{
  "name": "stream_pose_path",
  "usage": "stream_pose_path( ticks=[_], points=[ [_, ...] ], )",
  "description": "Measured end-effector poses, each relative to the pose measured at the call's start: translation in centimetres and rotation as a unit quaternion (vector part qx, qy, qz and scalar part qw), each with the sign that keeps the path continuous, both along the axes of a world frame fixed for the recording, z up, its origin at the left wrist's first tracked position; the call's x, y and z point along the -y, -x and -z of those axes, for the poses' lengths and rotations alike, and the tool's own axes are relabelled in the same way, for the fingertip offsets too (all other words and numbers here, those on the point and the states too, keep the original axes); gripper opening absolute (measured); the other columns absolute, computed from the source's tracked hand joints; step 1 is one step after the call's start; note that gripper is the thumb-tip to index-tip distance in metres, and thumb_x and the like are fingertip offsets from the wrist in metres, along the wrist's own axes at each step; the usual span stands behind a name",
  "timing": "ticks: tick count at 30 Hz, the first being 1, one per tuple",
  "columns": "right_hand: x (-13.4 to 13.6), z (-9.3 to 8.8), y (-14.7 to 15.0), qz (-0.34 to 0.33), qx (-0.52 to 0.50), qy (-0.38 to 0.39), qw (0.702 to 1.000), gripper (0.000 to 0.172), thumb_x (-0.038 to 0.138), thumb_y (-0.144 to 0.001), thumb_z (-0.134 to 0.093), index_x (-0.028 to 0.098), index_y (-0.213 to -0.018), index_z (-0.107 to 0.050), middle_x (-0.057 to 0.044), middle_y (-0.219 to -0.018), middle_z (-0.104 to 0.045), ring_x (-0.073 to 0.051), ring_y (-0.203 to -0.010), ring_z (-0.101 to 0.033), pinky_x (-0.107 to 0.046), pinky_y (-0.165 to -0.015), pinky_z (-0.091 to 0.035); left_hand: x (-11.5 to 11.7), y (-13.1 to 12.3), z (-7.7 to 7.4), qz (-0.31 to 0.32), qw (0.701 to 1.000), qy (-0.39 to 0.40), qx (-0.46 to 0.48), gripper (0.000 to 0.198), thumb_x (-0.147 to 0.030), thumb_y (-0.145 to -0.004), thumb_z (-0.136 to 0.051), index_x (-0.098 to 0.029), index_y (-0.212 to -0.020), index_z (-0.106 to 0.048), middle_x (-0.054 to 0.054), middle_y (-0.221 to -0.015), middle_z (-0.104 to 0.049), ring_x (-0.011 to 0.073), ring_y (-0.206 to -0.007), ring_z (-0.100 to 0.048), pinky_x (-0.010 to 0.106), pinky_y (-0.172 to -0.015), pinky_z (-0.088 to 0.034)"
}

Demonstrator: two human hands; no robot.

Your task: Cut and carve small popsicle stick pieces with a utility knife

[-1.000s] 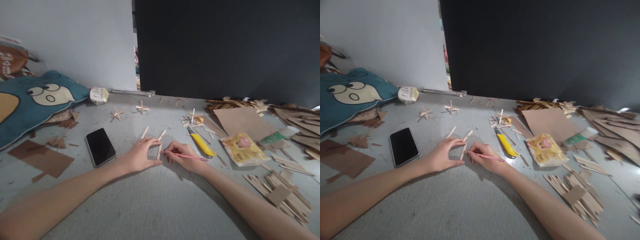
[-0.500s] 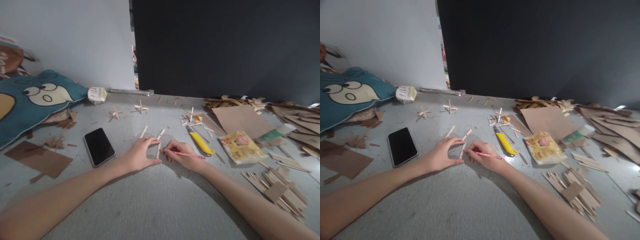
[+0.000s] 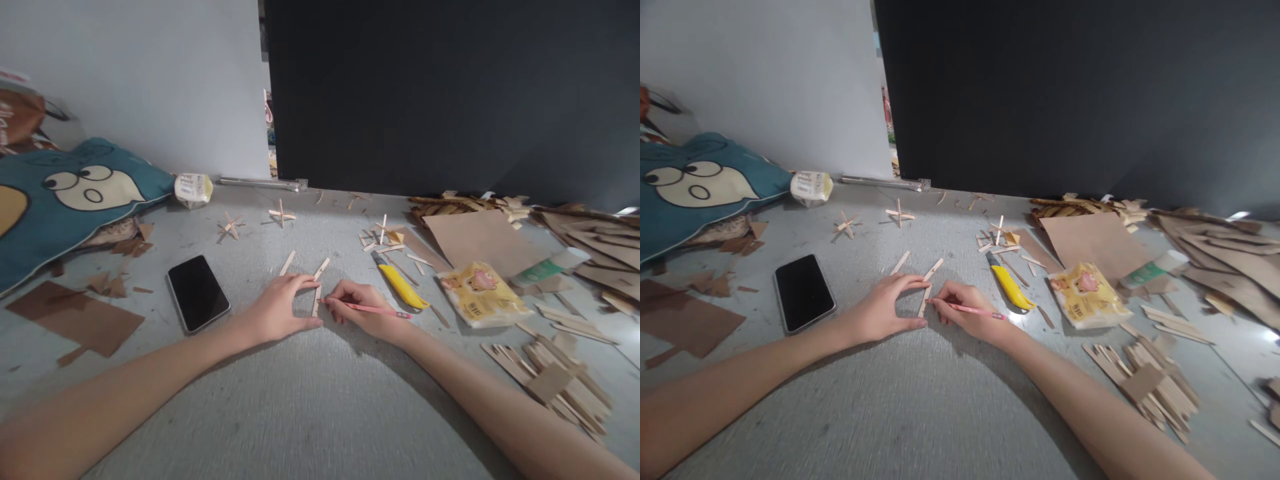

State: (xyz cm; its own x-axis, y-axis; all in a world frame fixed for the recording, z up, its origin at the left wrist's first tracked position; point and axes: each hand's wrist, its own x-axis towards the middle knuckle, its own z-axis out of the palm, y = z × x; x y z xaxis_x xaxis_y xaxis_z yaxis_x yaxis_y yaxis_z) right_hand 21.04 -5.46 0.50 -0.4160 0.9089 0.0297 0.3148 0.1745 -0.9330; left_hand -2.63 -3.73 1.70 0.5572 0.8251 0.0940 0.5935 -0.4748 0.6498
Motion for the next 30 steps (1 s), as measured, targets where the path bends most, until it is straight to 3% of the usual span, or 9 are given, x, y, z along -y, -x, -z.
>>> stream_pose_path(
  ticks=[13,30],
  points=[
    [0.0,-0.2,0.0,-0.008,0.003,0.001,1.0,0.037,0.056,-0.094,-0.064,0.022,-0.082,-0.062,0.0,-0.065,-0.065,-0.013,-0.058,-0.059,-0.026,-0.056,-0.045,-0.1,0.2,0.5,0.004,1.0,0.007,-0.005,0.073,-0.061,-0.08,-0.08,-0.025,-0.141,-0.06,0.016,-0.154,-0.056,0.0404,-0.146,-0.047,0.058,-0.117,-0.04],
    [0.0,-0.1,-0.1,-0.009,0.0,-0.001,1.0,0.035,0.053,-0.094,-0.065,0.021,-0.081,-0.062,0.0,-0.065,-0.066,-0.013,-0.058,-0.058,-0.026,-0.056,-0.045,-0.8,0.8,-1.0,0.059,0.998,0.019,-0.008,0.07,-0.05,-0.081,-0.08,-0.026,-0.143,-0.058,0.015,-0.151,-0.059,0.037,-0.144,-0.049,0.054,-0.119,-0.037]
  ],
)
